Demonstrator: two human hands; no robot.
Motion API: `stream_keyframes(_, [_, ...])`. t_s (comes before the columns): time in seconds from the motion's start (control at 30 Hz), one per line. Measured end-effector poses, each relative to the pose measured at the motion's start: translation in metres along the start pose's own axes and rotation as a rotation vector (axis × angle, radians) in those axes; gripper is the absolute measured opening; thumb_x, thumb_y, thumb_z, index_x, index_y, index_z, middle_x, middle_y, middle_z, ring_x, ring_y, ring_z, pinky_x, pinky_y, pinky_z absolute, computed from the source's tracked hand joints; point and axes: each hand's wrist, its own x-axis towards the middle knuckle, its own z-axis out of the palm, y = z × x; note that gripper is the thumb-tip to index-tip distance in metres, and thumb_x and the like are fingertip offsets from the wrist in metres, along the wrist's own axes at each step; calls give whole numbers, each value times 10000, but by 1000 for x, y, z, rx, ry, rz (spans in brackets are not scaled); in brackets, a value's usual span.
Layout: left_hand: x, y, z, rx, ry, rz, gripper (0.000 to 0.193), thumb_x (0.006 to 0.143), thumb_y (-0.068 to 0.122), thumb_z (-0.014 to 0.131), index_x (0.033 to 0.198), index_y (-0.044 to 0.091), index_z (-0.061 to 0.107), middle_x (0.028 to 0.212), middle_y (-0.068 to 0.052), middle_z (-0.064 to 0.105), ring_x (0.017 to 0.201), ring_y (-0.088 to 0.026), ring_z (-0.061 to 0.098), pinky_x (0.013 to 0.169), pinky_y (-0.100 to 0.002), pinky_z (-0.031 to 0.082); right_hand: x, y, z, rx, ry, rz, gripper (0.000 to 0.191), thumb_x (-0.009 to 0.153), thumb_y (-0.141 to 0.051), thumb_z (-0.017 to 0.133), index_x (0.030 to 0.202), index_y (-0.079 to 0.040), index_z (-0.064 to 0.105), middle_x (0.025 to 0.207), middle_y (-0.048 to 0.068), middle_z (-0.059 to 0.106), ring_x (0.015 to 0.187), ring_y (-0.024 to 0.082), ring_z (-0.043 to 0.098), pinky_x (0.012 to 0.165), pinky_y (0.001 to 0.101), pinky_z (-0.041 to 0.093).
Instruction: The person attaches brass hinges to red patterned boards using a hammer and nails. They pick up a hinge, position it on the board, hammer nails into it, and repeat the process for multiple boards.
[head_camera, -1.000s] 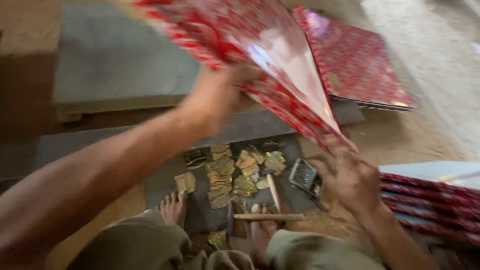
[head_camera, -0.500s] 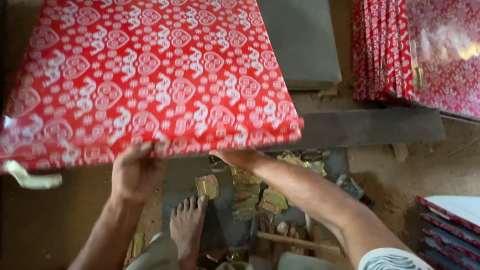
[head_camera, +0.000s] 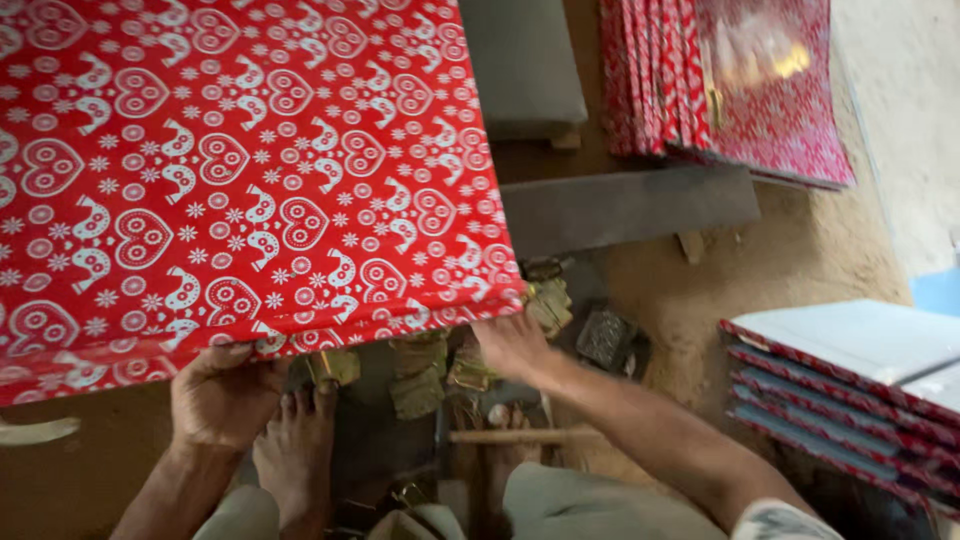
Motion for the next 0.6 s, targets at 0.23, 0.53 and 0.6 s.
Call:
stream_keyframes(0.23, [2, -67, -31, 1296, 74, -179, 365, 874, 187, 621, 1213, 61, 671, 1111, -157, 737, 1068, -413, 689, 992, -573, 559, -114, 83, 98, 49, -322, -46, 422, 1014, -499, 552, 1001, -111, 720, 898, 193, 718, 871, 407, 687, 800, 530, 542])
stream_keyframes(0.53, [43, -79, -79, 2744, 17, -138, 652, 832, 542, 702, 1402, 257, 565, 1551, -89, 424, 1452, -404, 332, 1095, -637, 373, -75, 182, 96, 417, 389, 166, 277, 954, -350, 643, 989, -92, 738, 937, 160, 753, 844, 350, 741, 765, 448, 568])
stream_keyframes(0.6, [47, -73, -74, 2668, -16, -85, 779, 792, 535, 724, 1469, 223, 500, 1537, -149, 394, 1409, -429, 320, 1051, -674, 353, -63, 199, 93, 392, 415, 263, 278, 946, -362, 662, 1011, -105, 749, 933, 181, 747, 881, 376, 722, 773, 469, 560])
